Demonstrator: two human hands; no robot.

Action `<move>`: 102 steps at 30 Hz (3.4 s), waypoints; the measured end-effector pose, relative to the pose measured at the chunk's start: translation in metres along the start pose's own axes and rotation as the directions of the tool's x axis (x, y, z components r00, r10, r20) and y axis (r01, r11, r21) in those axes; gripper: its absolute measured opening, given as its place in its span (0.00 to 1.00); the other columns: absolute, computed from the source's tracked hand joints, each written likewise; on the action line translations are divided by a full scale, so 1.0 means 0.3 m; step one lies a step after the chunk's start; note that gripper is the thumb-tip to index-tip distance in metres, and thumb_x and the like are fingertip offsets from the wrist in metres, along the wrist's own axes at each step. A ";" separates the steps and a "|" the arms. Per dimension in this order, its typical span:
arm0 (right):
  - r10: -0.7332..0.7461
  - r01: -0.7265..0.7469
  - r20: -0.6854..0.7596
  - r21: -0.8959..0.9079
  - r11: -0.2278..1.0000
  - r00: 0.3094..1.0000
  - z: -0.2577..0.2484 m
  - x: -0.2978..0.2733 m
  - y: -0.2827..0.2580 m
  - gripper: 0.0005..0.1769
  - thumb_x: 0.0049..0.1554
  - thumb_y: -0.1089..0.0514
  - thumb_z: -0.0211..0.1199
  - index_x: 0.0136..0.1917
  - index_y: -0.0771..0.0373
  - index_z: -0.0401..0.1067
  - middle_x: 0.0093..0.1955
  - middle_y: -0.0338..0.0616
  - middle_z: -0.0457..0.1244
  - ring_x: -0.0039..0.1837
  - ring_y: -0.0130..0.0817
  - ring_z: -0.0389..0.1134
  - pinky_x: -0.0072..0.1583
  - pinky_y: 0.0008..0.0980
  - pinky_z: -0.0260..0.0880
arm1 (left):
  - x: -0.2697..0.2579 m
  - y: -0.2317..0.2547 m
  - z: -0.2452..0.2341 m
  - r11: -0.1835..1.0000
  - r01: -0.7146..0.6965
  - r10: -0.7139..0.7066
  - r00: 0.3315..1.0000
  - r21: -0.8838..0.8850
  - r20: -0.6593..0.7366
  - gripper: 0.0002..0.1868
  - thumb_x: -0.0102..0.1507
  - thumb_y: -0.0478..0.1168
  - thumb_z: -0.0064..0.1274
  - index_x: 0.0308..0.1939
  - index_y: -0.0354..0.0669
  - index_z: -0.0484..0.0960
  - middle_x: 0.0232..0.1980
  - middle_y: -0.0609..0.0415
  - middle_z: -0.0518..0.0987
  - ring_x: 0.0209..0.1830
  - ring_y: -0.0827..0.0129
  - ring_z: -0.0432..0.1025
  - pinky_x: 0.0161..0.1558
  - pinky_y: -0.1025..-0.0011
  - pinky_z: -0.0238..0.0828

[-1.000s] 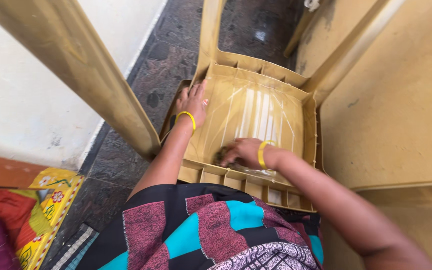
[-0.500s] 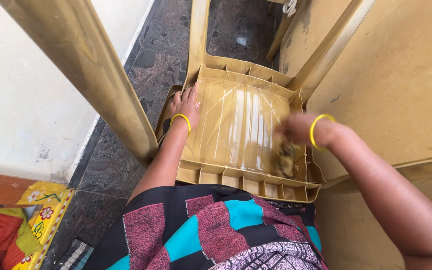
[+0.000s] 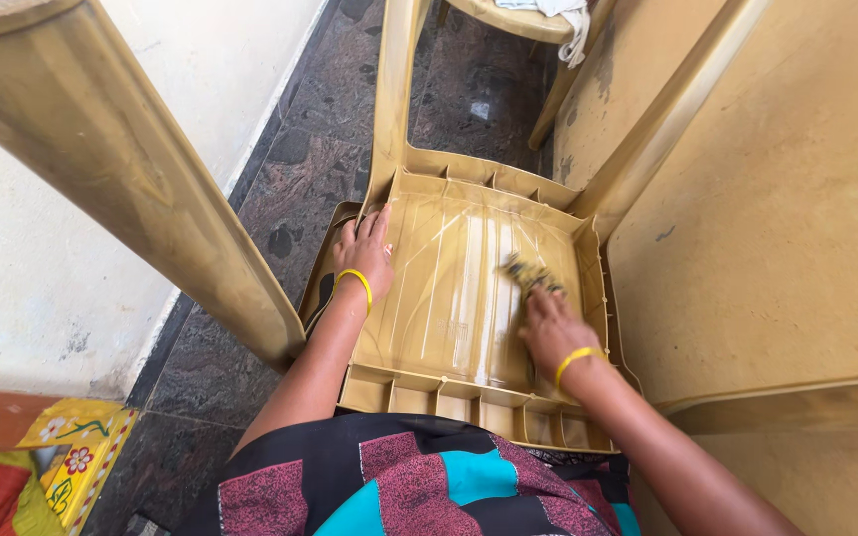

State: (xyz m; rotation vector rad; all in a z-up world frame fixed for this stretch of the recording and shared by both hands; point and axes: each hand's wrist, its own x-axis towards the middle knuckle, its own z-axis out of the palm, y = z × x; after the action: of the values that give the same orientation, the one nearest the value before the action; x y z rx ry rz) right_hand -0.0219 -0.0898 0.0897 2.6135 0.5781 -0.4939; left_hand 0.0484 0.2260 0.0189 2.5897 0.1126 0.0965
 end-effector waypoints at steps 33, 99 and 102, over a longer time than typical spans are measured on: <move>-0.508 0.278 0.127 0.713 0.644 0.852 -0.113 0.193 -0.105 0.13 0.39 0.66 0.73 0.40 0.60 0.79 0.34 0.41 0.72 0.37 0.30 0.72 0.42 0.37 0.74 | 0.010 -0.005 0.004 1.000 -0.013 0.013 1.000 0.007 -0.020 0.39 0.67 0.39 0.49 0.80 0.62 0.50 0.78 0.60 0.59 0.77 0.49 0.50 0.71 0.49 0.49; -0.284 -0.021 0.171 0.886 0.463 0.943 -0.115 0.124 -0.181 0.06 0.53 0.65 0.64 0.38 0.62 0.81 0.31 0.39 0.70 0.27 0.23 0.63 0.31 0.27 0.64 | 0.006 0.015 -0.035 1.000 -0.016 0.016 1.000 -0.025 0.004 0.32 0.72 0.57 0.33 0.79 0.58 0.52 0.78 0.55 0.60 0.77 0.46 0.50 0.70 0.44 0.49; -0.347 0.081 0.020 0.959 0.273 0.937 -0.207 0.204 -0.419 0.06 0.50 0.64 0.73 0.42 0.62 0.78 0.34 0.38 0.70 0.28 0.22 0.64 0.31 0.25 0.63 | 0.012 -0.010 -0.010 0.996 -0.040 0.037 0.999 -0.078 -0.038 0.32 0.72 0.60 0.27 0.79 0.59 0.54 0.78 0.56 0.61 0.77 0.46 0.50 0.70 0.44 0.48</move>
State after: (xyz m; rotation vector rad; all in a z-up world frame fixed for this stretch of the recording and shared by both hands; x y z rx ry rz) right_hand -0.0129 0.0625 0.0769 3.4847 0.6988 -1.6954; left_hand 0.0515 0.2306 0.0202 2.5128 0.0711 0.1598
